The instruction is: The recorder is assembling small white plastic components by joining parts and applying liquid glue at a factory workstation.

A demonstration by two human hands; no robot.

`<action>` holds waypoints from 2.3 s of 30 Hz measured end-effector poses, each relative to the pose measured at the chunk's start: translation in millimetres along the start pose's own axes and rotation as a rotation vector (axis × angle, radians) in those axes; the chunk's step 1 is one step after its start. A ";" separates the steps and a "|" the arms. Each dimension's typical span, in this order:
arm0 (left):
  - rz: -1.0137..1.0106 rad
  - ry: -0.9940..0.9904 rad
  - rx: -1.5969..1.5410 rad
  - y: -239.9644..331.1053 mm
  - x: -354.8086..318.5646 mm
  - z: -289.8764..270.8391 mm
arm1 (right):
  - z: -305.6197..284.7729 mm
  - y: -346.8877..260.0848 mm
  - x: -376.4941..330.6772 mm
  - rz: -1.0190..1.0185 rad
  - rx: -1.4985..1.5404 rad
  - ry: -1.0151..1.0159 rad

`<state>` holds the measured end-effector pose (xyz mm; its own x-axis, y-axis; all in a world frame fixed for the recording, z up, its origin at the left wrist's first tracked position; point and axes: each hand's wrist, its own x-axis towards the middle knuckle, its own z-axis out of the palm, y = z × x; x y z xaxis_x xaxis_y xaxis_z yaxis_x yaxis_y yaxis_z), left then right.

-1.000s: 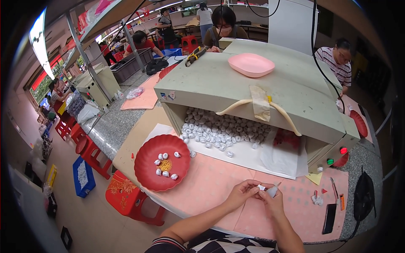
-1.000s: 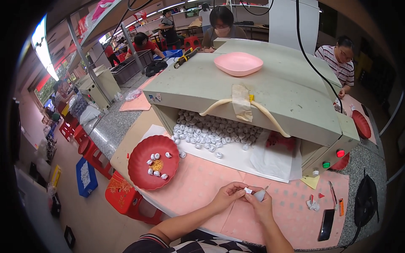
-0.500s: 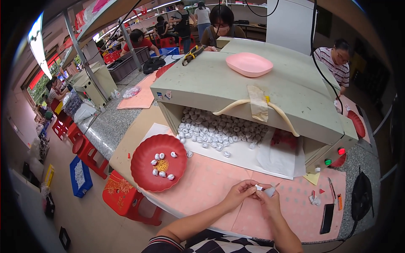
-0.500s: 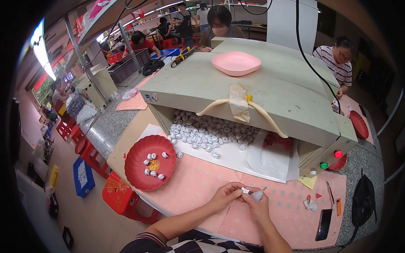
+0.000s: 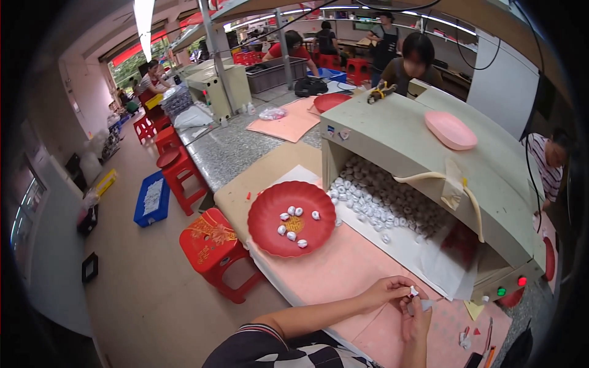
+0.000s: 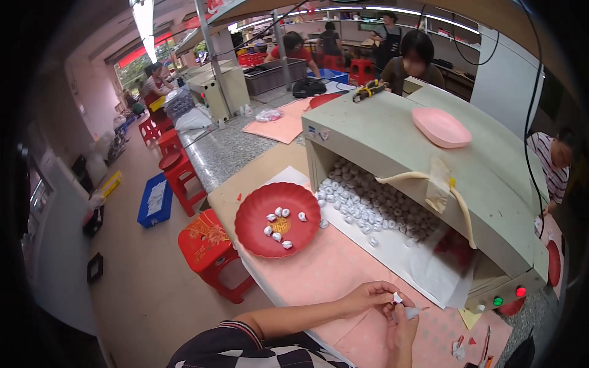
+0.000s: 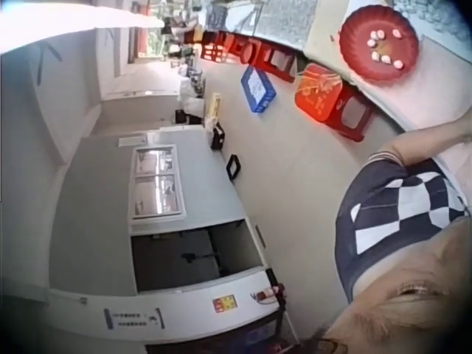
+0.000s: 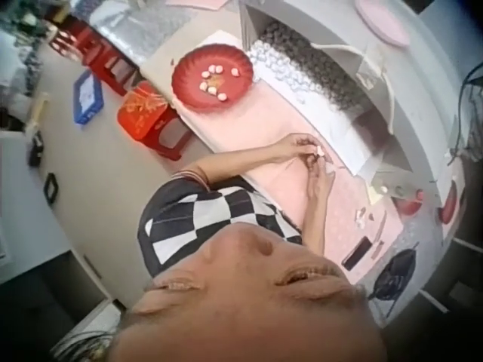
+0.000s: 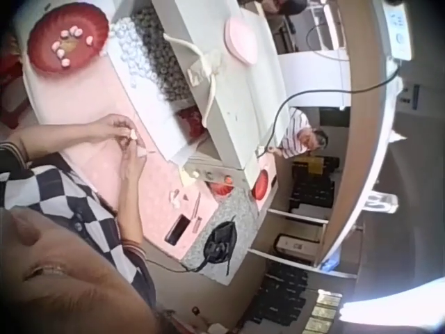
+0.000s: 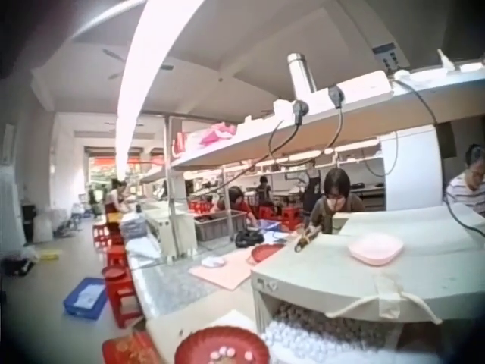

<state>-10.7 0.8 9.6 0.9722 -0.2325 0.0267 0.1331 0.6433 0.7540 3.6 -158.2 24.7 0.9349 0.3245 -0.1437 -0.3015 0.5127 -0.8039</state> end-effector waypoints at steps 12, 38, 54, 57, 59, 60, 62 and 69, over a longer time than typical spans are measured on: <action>0.438 1.033 1.807 166.4 -103.2 -118.1 | -50.7 -31.2 9.0 -0.091 -0.673 0.062; 0.103 0.237 0.650 -4.7 10.2 -18.5 | -57.1 -5.1 7.2 -0.251 -0.166 0.167; 0.091 0.264 0.789 1.3 14.0 -3.8 | -40.5 -8.2 -3.9 -0.460 -0.769 0.083; 0.094 0.260 0.771 1.3 12.8 -3.7 | -39.6 -8.3 -3.9 -0.480 -0.771 0.067; 0.095 0.263 0.774 1.2 12.6 -3.5 | -39.5 -8.5 -3.1 -0.490 -0.785 0.062; 0.099 0.267 0.777 1.1 12.5 -3.5 | -39.6 -8.3 -3.0 -0.502 -0.801 0.055; 0.098 0.267 0.774 0.1 12.8 -4.4 | -39.8 -7.3 -2.2 -0.490 -0.789 0.062; 0.106 0.260 0.769 0.6 13.0 -4.6 | -34.1 -8.1 -0.6 -0.474 -0.746 0.117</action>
<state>2.9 1.5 7.4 0.9984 0.0387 0.0418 -0.0399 -0.0501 0.9979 11.9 -189.6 11.6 0.9558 0.1059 0.2742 0.2840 -0.0917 -0.9544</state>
